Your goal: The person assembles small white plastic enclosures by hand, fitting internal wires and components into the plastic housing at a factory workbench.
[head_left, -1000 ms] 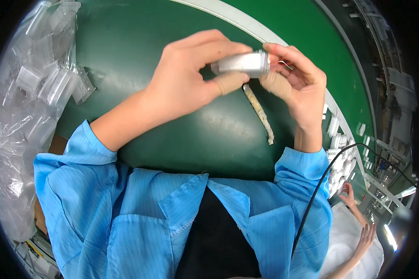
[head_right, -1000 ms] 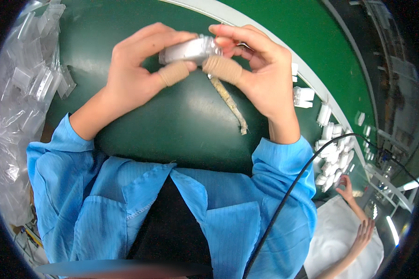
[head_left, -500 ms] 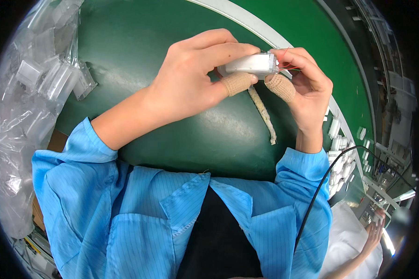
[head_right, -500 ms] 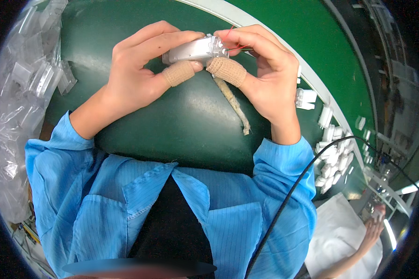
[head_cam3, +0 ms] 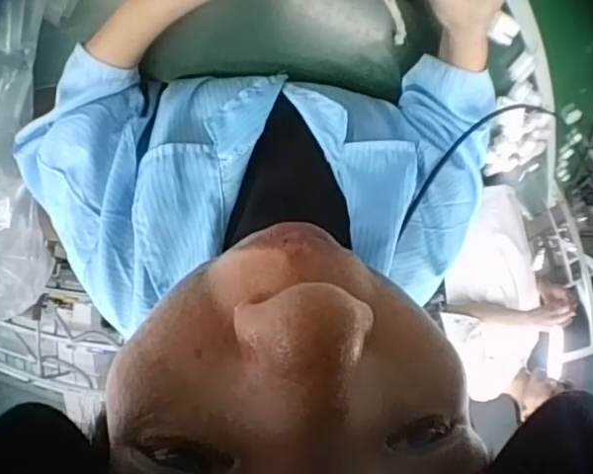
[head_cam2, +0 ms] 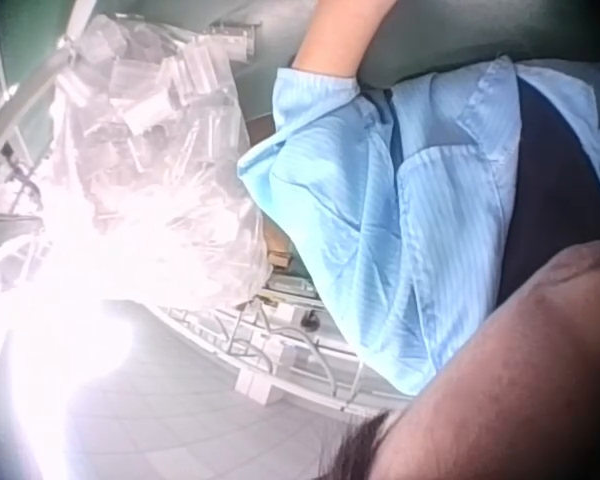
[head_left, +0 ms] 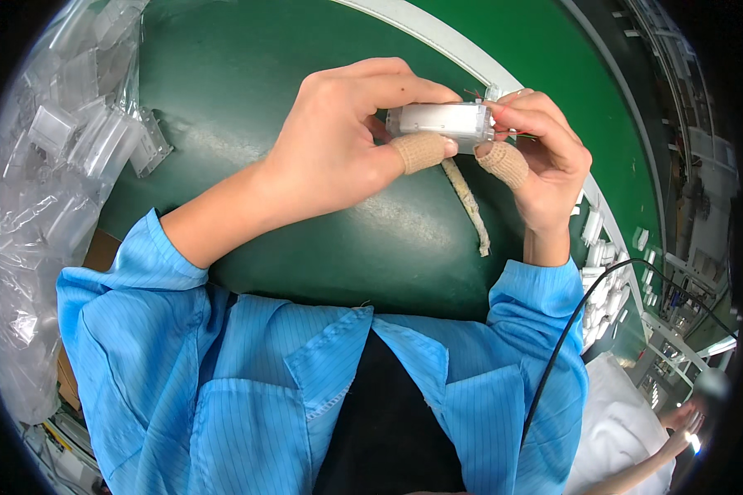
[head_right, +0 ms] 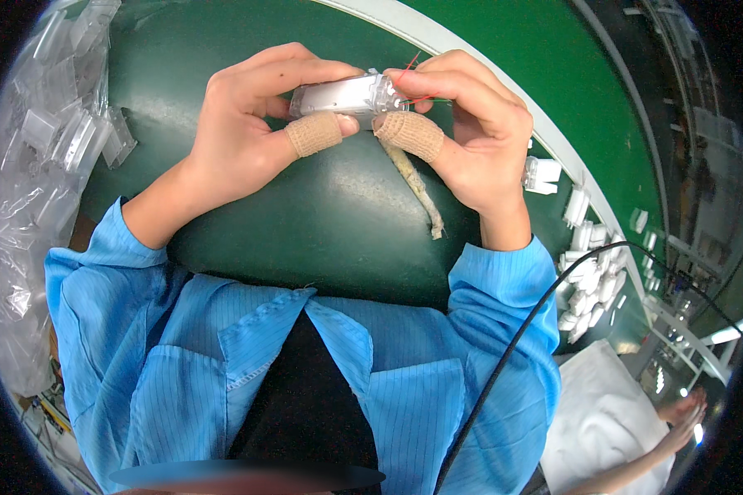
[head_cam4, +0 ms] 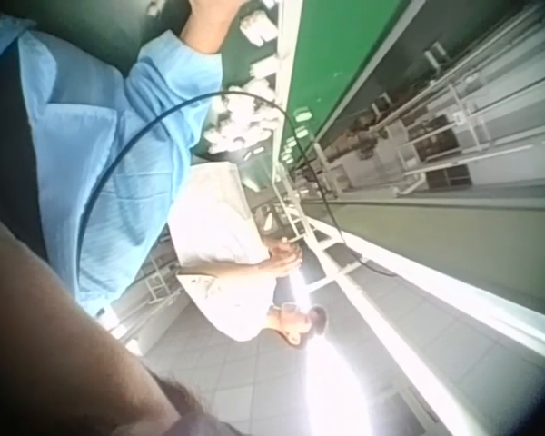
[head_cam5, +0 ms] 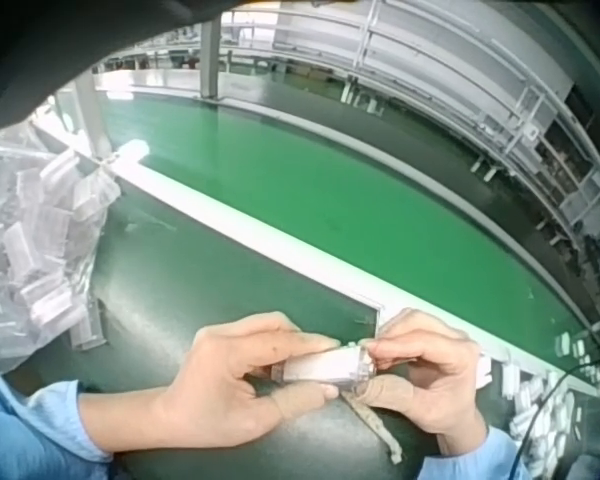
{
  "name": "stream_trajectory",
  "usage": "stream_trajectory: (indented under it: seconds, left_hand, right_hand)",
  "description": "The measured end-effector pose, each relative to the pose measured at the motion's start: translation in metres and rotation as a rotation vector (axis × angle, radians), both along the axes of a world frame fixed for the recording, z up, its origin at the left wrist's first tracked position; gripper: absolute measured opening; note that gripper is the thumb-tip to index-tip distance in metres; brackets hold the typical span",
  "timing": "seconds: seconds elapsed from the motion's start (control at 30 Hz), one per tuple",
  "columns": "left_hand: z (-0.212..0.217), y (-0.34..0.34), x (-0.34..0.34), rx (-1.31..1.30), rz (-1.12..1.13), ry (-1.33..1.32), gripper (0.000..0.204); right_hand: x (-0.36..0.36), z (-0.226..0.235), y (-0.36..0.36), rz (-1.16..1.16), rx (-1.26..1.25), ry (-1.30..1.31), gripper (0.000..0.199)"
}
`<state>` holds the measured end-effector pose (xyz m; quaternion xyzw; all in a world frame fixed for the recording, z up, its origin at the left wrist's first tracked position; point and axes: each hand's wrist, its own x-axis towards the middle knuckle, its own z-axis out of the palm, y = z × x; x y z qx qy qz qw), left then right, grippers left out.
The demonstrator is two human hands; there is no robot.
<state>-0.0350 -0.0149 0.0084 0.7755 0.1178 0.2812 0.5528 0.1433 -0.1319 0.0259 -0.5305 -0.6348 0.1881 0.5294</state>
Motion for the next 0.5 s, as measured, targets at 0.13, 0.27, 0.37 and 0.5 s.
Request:
stream_trajectory:
  seconds: [0.13,0.27,0.37,0.5]
  left_hand:
    - [0.001,0.002,0.000,-0.004,-0.019,0.007,0.033]
    - [-0.005,0.002,0.003,0.169,0.026,-0.102,0.031]
    - [0.000,0.005,0.002,0.212,0.045,-0.040,0.035]
    - [-0.010,0.008,0.010,-0.090,-0.024,-0.077,0.036]
  right_hand:
    - [0.003,0.000,0.001,0.024,-0.037,-0.012,0.036]
    - [-0.001,0.003,0.000,0.018,-0.037,-0.031,0.036]
    - [-0.004,0.004,0.001,-0.061,-0.052,-0.086,0.037]
    - [-0.008,0.007,0.006,-0.137,-0.113,0.242,0.029]
